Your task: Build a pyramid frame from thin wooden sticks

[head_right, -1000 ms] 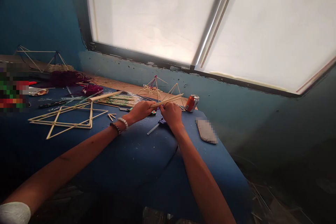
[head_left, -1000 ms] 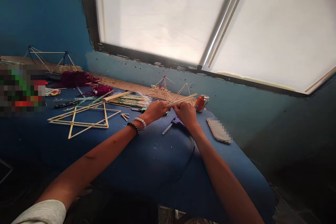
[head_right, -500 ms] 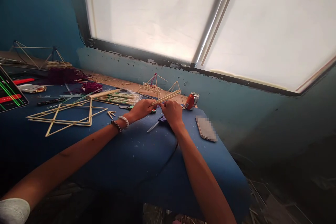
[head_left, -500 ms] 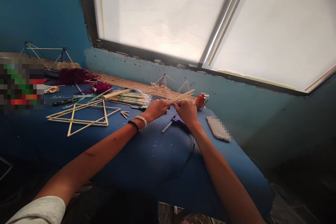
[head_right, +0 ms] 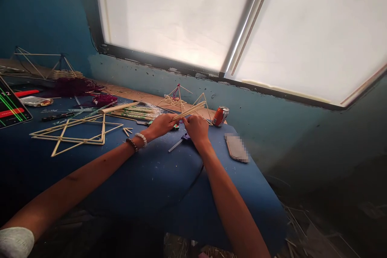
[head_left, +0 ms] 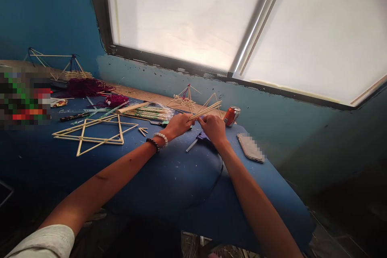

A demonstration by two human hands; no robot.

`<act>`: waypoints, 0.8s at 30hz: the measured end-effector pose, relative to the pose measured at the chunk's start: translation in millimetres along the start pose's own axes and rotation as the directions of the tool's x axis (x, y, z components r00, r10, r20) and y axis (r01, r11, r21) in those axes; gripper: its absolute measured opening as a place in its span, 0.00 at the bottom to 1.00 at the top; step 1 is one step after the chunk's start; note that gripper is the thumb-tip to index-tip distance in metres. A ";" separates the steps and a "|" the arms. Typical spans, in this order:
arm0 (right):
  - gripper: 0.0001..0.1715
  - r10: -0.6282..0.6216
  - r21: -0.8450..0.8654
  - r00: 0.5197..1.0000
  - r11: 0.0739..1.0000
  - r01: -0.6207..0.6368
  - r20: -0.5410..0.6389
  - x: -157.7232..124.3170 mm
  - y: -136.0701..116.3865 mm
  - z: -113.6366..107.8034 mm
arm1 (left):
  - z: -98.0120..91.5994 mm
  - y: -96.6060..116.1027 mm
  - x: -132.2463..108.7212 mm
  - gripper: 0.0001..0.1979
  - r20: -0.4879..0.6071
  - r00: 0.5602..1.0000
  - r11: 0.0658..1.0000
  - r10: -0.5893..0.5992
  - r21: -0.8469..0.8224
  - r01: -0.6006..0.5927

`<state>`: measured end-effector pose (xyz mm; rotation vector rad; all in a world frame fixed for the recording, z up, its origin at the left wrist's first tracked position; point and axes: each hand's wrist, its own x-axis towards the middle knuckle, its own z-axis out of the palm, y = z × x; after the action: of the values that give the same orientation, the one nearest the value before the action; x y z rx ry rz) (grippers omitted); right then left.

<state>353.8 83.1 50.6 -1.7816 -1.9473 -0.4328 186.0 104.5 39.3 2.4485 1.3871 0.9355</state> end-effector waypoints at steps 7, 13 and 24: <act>0.28 -0.011 0.000 1.000 1.000 0.011 -0.019 -2.0 -3.7 -3.1 | 0.6 -5.4 2.4 0.23 -0.010 1.000 0.999 -0.011 -0.037 0.011; 0.25 -0.008 -0.013 1.000 1.000 0.008 0.004 -1.0 -1.9 -3.9 | 1.7 -0.2 0.0 0.21 -0.013 1.000 0.999 0.019 -0.051 -0.019; 0.26 -0.011 0.003 1.000 1.000 0.011 0.012 -0.9 -3.3 -4.3 | 0.0 -0.2 1.1 0.20 -0.015 1.000 1.000 -0.009 0.015 0.010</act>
<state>351.1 79.7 54.1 -1.7763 -1.9658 -0.4238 186.2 105.5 39.7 2.4487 1.4147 0.9466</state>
